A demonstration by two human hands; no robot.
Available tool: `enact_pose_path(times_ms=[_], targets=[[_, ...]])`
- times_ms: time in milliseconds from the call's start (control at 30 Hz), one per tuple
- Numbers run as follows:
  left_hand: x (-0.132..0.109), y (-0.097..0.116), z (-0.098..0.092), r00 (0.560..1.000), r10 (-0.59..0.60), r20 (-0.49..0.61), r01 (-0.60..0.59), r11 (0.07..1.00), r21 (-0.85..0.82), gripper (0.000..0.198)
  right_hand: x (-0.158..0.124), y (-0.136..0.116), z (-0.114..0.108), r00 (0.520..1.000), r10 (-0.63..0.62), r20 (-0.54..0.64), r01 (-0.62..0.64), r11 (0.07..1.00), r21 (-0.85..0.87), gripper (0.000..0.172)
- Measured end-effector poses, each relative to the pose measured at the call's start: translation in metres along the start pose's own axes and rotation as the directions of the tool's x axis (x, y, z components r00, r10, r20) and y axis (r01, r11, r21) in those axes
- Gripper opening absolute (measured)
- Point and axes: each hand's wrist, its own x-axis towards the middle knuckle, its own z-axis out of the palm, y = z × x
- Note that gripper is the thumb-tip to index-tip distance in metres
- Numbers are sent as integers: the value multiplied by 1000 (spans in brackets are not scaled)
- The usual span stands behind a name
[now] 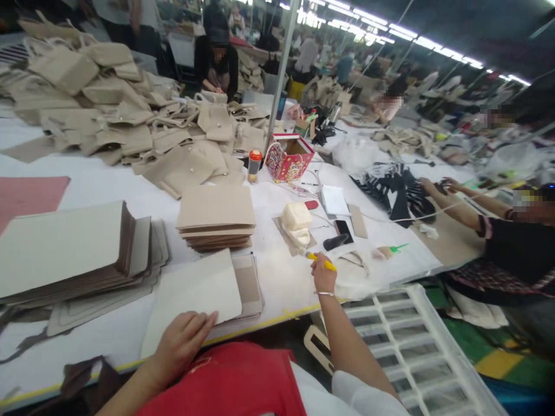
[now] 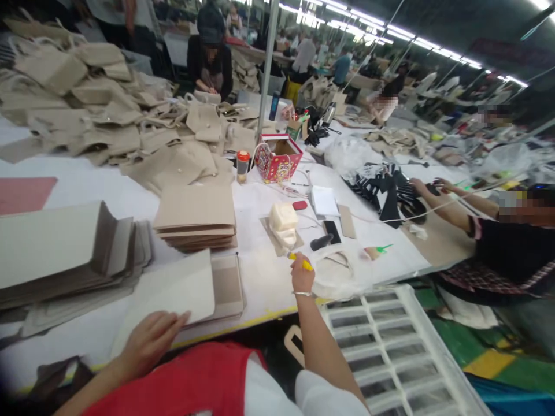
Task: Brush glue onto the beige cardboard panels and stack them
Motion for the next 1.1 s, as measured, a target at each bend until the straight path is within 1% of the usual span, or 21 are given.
enact_pose_path(times_ms=[33, 100, 167, 233, 267, 367, 467, 533, 600, 667, 767, 833, 900, 967, 1000, 1033, 1067, 1100], targets=[[9, 6, 21, 999, 28, 31, -27, 999, -19, 40, 15, 5, -4, 999, 45, -25, -45, 999, 0, 37], [21, 15, 57, 988, 70, 139, -64, 997, -47, 34, 45, 13, -6, 994, 98, -51, -99, 995, -18, 33], [26, 20, 84, 957, 82, 278, -67, 996, -64, 32, 71, 20, -3, 993, 108, -49, -111, 992, -59, 30], [25, 26, 101, 915, 64, 398, -39, 997, -70, 33, 93, 26, 5, 995, 100, -27, -103, 990, -99, 29], [23, 28, 107, 897, 44, 440, -16, 998, -66, 33, 102, 29, 10, 995, 97, -13, -98, 988, -117, 29], [16, 31, 116, 860, -47, 508, 73, 997, -31, 33, 121, 39, 24, 994, 94, 48, -85, 984, -156, 31], [13, 30, 116, 836, -140, 530, 163, 987, 4, 36, 131, 47, 34, 988, 81, 135, -53, 979, -194, 33], [14, 29, 115, 824, -177, 538, 198, 980, 19, 39, 134, 50, 36, 980, 54, 190, -12, 976, -217, 33], [14, 28, 113, 815, -195, 545, 213, 977, 29, 39, 134, 51, 33, 970, 4, 243, 54, 971, -231, 31], [14, 28, 112, 819, -212, 533, 226, 973, 40, 39, 132, 49, 26, 951, -68, 302, 143, 962, -233, 27], [13, 27, 111, 855, -232, 463, 239, 970, 46, 39, 124, 47, 12, 901, -180, 395, 280, 937, -210, 22], [15, 25, 107, 886, -247, 393, 246, 968, 54, 38, 119, 46, 3, 847, -264, 461, 390, 898, -203, 22], [23, 21, 98, 912, -268, 310, 259, 963, 73, 37, 114, 48, -5, 788, -345, 509, 500, 842, -202, 24], [38, 15, 84, 934, -281, 221, 267, 959, 93, 36, 111, 52, -12, 760, -401, 511, 553, 813, -184, 26], [48, 10, 76, 943, -281, 176, 266, 959, 102, 35, 111, 55, -15, 758, -419, 500, 556, 816, -158, 26], [60, 3, 67, 950, -285, 132, 270, 956, 115, 34, 112, 57, -17, 769, -425, 478, 540, 831, -130, 27], [72, -5, 58, 955, -280, 95, 267, 955, 127, 34, 113, 57, -19, 795, -404, 453, 502, 857, -116, 28], [84, -14, 49, 958, -283, 54, 272, 951, 146, 34, 114, 56, -20, 833, -355, 424, 441, 890, -120, 29]])
